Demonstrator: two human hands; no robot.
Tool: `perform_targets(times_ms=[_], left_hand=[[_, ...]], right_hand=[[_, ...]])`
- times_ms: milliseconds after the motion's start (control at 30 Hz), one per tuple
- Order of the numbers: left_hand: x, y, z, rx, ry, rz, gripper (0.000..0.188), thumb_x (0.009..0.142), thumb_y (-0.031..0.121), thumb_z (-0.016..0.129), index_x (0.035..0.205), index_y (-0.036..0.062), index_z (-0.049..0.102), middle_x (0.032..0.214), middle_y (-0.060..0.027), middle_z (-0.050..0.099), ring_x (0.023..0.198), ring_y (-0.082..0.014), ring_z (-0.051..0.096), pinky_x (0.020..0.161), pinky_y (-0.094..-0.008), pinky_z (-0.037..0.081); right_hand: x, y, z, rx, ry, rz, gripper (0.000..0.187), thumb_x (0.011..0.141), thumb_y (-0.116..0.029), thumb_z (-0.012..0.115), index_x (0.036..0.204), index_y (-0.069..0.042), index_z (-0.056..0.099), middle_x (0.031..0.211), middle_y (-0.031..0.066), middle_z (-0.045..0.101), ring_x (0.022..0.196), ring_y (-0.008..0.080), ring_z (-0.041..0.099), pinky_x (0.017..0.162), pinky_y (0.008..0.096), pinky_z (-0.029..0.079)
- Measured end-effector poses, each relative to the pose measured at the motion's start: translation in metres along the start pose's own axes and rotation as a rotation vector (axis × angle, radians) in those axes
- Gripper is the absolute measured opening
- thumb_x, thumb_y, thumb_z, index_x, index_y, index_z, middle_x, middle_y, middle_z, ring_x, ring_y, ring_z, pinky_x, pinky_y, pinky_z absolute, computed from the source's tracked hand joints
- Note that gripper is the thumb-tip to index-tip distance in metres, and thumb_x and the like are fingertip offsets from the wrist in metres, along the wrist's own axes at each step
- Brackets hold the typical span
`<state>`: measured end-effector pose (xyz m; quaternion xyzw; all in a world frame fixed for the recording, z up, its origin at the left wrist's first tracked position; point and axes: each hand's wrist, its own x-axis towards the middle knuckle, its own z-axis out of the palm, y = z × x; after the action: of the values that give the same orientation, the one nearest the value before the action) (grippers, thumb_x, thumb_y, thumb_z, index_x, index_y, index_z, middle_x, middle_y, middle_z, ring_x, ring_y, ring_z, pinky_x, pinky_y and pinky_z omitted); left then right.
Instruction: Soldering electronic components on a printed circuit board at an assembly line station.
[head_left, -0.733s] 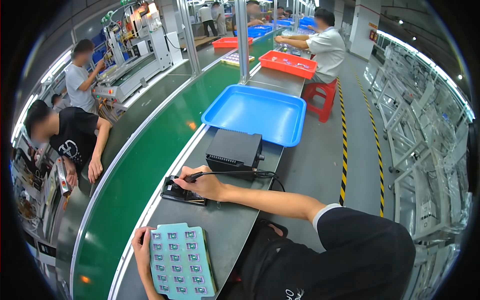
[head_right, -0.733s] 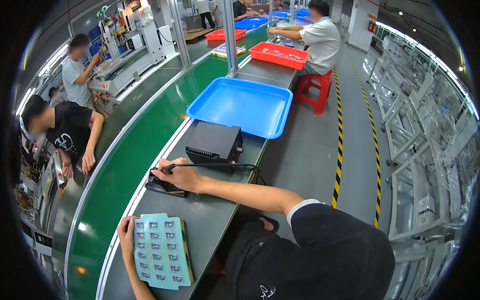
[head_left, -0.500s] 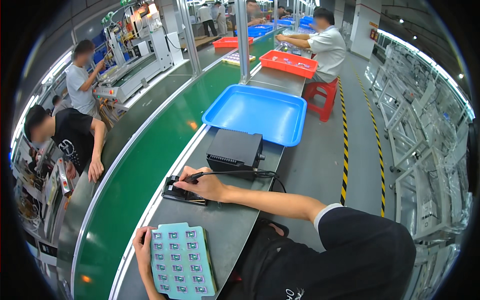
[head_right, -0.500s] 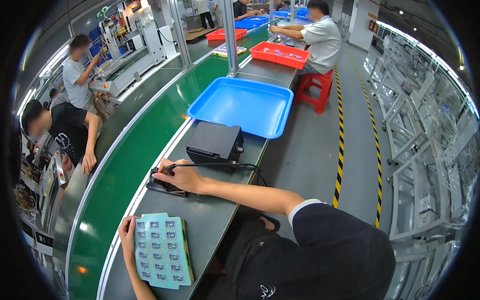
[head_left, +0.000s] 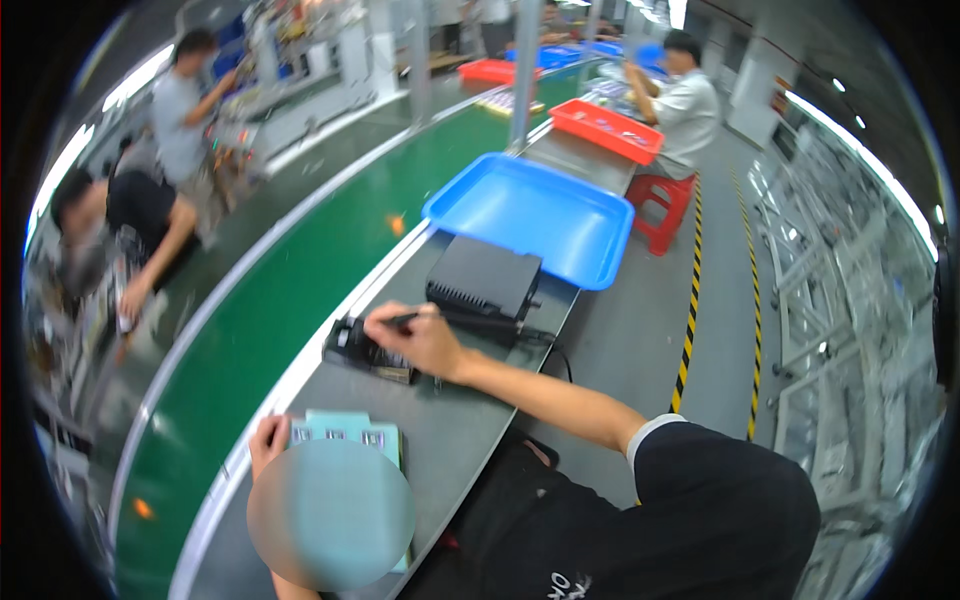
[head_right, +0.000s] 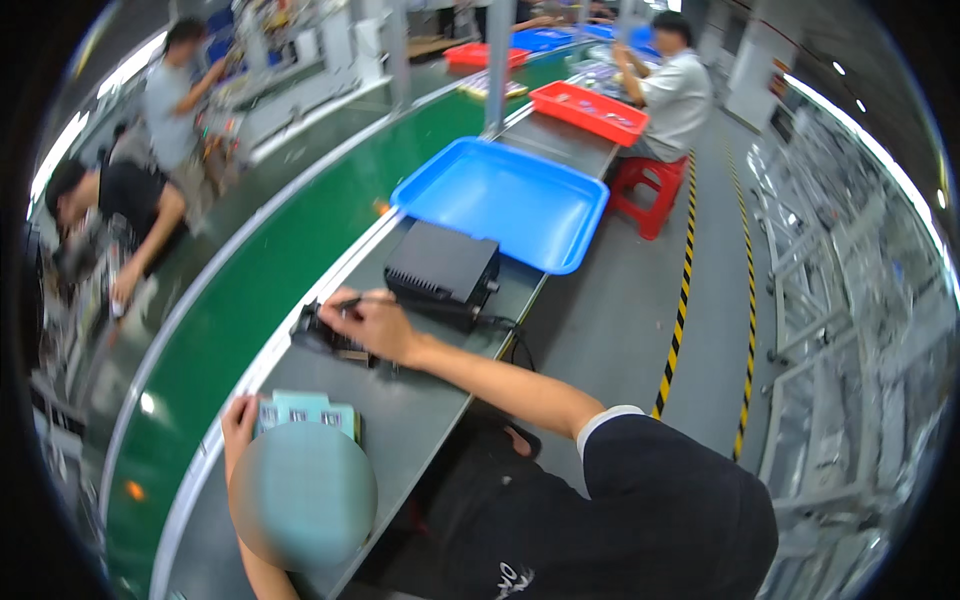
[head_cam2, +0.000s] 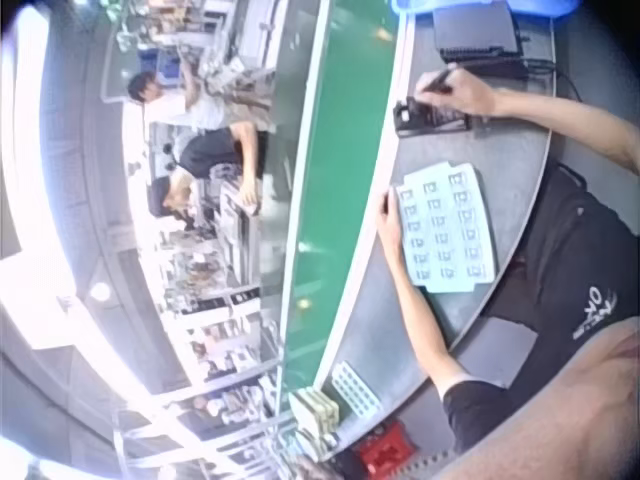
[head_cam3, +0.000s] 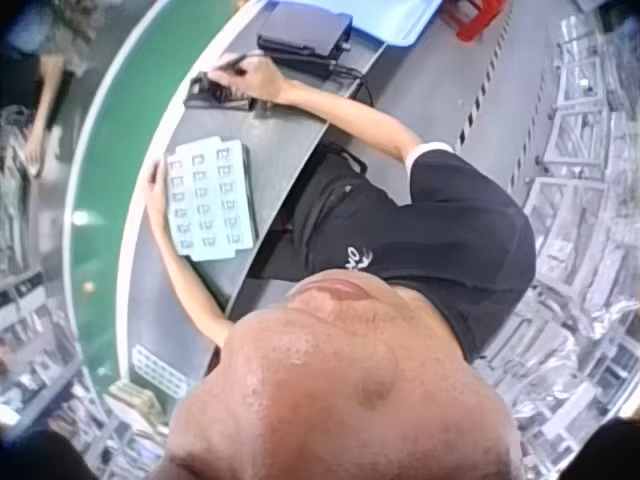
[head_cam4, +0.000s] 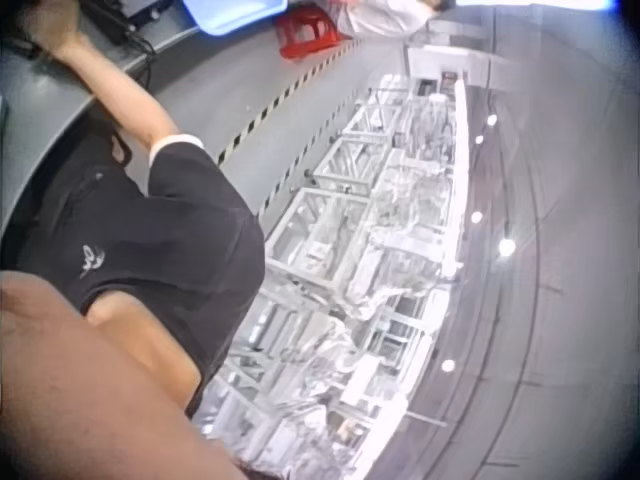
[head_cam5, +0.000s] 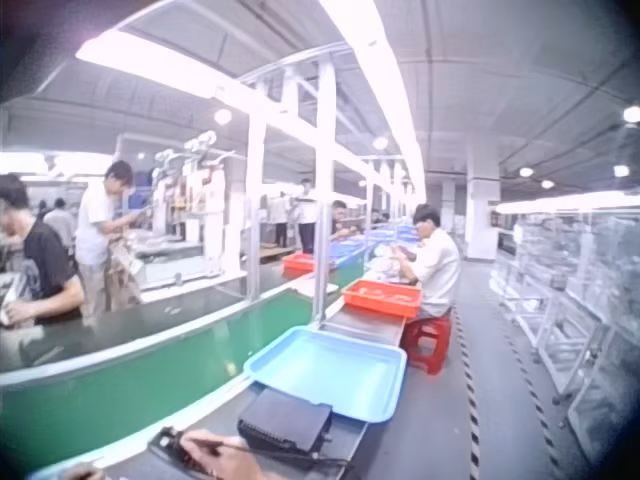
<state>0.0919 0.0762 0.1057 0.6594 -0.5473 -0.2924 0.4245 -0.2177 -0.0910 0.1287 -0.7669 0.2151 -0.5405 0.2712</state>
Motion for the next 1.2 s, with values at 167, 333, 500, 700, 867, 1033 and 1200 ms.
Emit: perform_targets(times_ms=[167,333,500,700,867,1033,1200], left_hand=[[0.022,0.008,0.008,-0.032,-0.015,0.064,0.028,0.098,0.024,0.06,0.098,-0.003,0.067,0.088,-0.0049,0.061,0.081,-0.0133,0.055,0.074,-0.0277,0.043],[-0.01,0.019,-0.038,-0.231,-0.031,0.057,0.044,0.107,0.034,0.042,0.134,0.0011,0.049,0.131,-0.0122,0.057,0.125,-0.0199,0.052,0.106,-0.0326,0.039],[-0.118,0.026,-0.076,-0.056,0.064,-0.114,0.037,0.105,0.032,0.048,0.127,0.0037,0.056,0.125,-0.0085,0.059,0.111,-0.0167,0.057,0.091,-0.0326,0.049],[-0.229,0.069,-0.063,-0.27,0.167,-0.462,0.051,0.108,0.041,0.032,0.134,-0.0001,0.048,0.094,-0.0137,0.069,0.08,-0.0159,0.065,0.072,-0.0281,0.053],[-0.259,0.101,-0.009,-0.583,0.131,-0.599,0.069,0.107,0.046,0.034,0.155,0.003,0.008,0.114,-0.0214,0.065,0.101,-0.0228,0.066,0.095,-0.0334,0.051],[-0.246,0.105,0.027,-0.787,0.258,-0.558,0.074,0.108,0.043,0.034,0.156,0.0032,-0.005,0.125,-0.0219,0.059,0.114,-0.0265,0.062,0.103,-0.0372,0.048],[-0.232,0.103,0.046,-0.789,0.353,-0.557,0.067,0.108,0.043,0.034,0.157,0.0067,0.006,0.123,-0.0164,0.057,0.111,-0.0243,0.06,0.102,-0.0391,0.048]], right_hand=[[0.008,-0.008,-0.014,0.151,-0.007,0.288,0.021,0.09,-0.02,0.074,0.098,-0.001,0.07,0.073,-0.0003,0.067,0.061,0.004,0.056,0.055,0.0255,0.047],[-0.013,-0.052,-0.004,0.375,0.104,0.554,0.038,0.097,-0.017,0.065,0.126,-0.003,0.044,0.06,-0.0023,0.051,0.047,0.004,0.043,0.04,0.0203,0.031],[-0.068,-0.088,-0.007,0.468,-0.063,0.675,0.012,0.102,-0.014,0.055,0.108,-0.004,0.054,0.058,-0.0014,0.045,0.049,0.0064,0.042,0.045,0.0229,0.034],[-0.086,-0.094,0.01,0.22,-0.208,0.453,0.02,0.098,-0.007,0.054,0.117,0.001,0.054,0.113,0.0086,0.054,0.101,0.0168,0.052,0.093,0.0318,0.042],[-0.083,-0.1,0.024,0.318,-0.404,0.527,0.05,0.103,-0.018,0.047,0.147,0.001,0.033,0.149,0.0169,0.038,0.135,0.0301,0.041,0.113,0.041,0.03],[-0.081,-0.107,0.029,0.258,-0.439,0.455,0.053,0.105,-0.019,0.044,0.151,0.0,0.028,0.153,0.0188,0.035,0.139,0.0313,0.038,0.114,0.0418,0.029],[-0.081,-0.102,0.027,0.359,-0.411,0.524,0.056,0.104,-0.018,0.044,0.153,-0.002,0.021,0.153,0.021,0.035,0.139,0.0337,0.04,0.114,0.0427,0.029]])
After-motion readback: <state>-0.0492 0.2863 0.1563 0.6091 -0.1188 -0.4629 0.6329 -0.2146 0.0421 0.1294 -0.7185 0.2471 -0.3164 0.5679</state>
